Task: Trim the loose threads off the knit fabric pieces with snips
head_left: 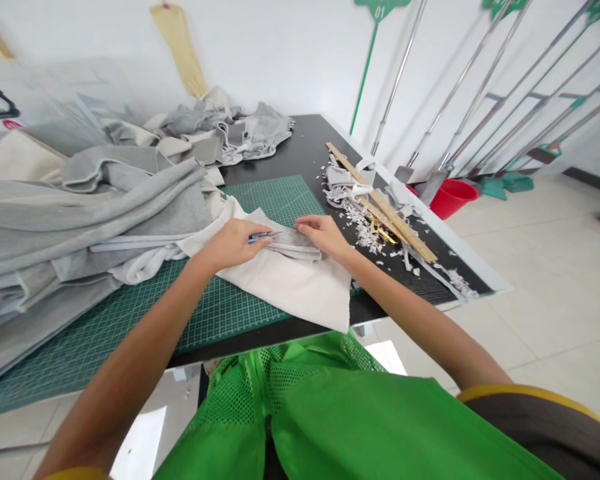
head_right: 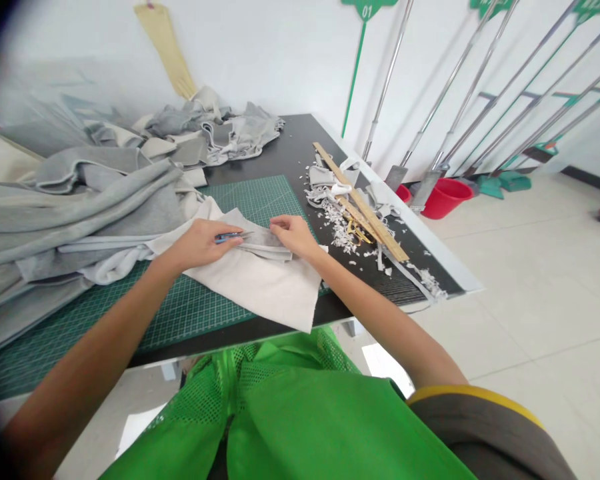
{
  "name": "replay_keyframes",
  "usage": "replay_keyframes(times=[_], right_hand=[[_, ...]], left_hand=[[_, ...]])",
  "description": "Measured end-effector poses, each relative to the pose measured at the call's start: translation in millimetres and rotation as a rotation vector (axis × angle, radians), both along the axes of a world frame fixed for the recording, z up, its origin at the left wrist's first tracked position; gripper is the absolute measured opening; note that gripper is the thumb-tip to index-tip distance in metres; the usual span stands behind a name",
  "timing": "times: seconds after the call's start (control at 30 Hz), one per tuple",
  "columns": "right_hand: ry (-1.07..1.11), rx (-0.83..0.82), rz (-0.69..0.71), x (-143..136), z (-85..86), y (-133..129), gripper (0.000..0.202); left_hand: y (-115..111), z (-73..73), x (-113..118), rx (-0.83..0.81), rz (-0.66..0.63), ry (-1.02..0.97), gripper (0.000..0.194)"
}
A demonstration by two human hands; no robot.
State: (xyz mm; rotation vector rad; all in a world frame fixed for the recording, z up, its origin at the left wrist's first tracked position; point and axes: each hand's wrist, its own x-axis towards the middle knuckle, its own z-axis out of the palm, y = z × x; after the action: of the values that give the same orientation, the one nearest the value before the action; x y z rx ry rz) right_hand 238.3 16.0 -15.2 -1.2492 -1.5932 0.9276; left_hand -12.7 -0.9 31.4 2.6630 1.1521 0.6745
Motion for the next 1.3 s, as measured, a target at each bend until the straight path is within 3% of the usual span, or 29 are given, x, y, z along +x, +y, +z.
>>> replay_keyframes(times=[0.4, 0.7, 0.97, 1.17, 1.3], right_hand=[[0.046, -0.015, 0.013, -1.3, -2.8, 1.7, 0.020], [-0.088, 0.068, 0.031, 0.0, 3.4, -2.0, 0.023], [-0.271, 0.241, 0.155, 12.1, 27.0, -11.7, 0.013], [-0.383, 0.243, 0.326, 10.0, 27.0, -17.3, 0.016], [-0.437, 0.239, 0.348, 9.8, 24.9, -18.9, 0.020]], left_hand=[[-2.1, -3.6, 3.9, 0.006, -0.004, -0.033, 0.035], [-4.9, -2.3, 6.0, -0.011, -0.027, -0.010, 0.035], [-4.4, -0.8, 2.3, -0.052, -0.093, 0.016, 0.031], [-3.6, -0.5, -2.0, -0.085, -0.117, 0.023, 0.030], [-2.6, -0.9, -3.7, -0.113, -0.141, 0.035, 0.033]])
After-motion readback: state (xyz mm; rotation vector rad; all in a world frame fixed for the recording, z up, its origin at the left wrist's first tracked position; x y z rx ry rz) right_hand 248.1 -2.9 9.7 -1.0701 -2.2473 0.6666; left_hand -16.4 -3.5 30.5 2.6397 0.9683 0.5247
